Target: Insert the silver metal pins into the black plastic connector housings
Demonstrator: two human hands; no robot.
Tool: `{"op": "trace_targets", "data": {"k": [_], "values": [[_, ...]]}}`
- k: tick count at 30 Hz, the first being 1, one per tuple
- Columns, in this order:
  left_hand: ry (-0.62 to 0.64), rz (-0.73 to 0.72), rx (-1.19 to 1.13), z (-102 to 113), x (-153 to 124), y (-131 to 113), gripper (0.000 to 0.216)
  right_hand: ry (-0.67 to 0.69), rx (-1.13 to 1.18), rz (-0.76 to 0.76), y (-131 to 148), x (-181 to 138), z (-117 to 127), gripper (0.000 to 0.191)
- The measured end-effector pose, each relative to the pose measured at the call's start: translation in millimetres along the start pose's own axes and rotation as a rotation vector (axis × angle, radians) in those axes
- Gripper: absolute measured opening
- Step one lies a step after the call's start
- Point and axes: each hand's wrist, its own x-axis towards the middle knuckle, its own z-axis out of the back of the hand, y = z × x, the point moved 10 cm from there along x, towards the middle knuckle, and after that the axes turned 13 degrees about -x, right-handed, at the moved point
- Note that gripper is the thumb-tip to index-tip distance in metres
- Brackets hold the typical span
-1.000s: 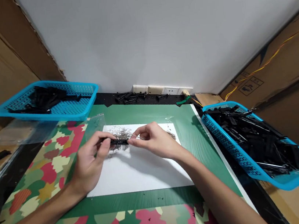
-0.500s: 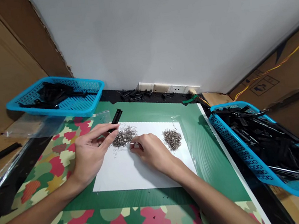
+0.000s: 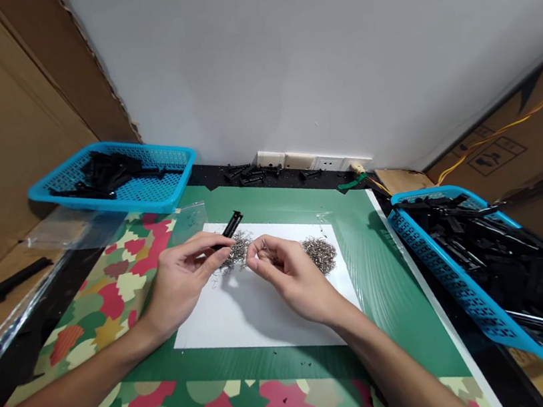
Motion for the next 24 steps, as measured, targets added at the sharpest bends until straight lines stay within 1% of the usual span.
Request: {"op": "trace_targets", "data": {"k": [2, 4, 7, 11, 17, 19, 22, 24], "values": [[0.077, 0.045, -0.009, -9.8, -3.1, 2.1, 0.019, -0.008, 0.121, -0.012, -2.1, -0.9, -0.7, 0.027], [0.145, 0.066, 0.006, -18.3, -7.4, 2.4, 0.02, -0.026, 0.185, -0.02, -5.3, -0.8, -1.8, 0.026], [0.19, 0.024, 0.061, -24.5, -12.8, -0.8, 0.018, -0.075, 0.227, -0.018, -8.3, -0.8, -1.6, 0.025], [0.174, -0.027, 0.078, -24.2, -14.9, -1.6, 0.011, -0.126, 0.207, -0.008, -5.9, -2.5, -3.0, 0.025], [0.12, -0.042, 0.104, -20.8, -13.0, -3.2, 0.01, -0.159, 0.178, -0.012, -0.8, -4.0, -7.0, 0.024], [0.105, -0.046, 0.124, -19.6, -12.8, -4.5, 0.01, -0.181, 0.112, 0.002, 0.8, -4.8, -4.7, 0.021], [0.106, -0.027, 0.148, -19.1, -13.1, -2.3, 0.01, -0.26, -0.109, 0.049, 5.8, -8.1, 4.1, 0.015], [0.118, -0.009, 0.156, -19.4, -13.6, 0.5, 0.011, -0.286, -0.242, 0.085, 9.3, -10.0, 6.4, 0.013]]}}
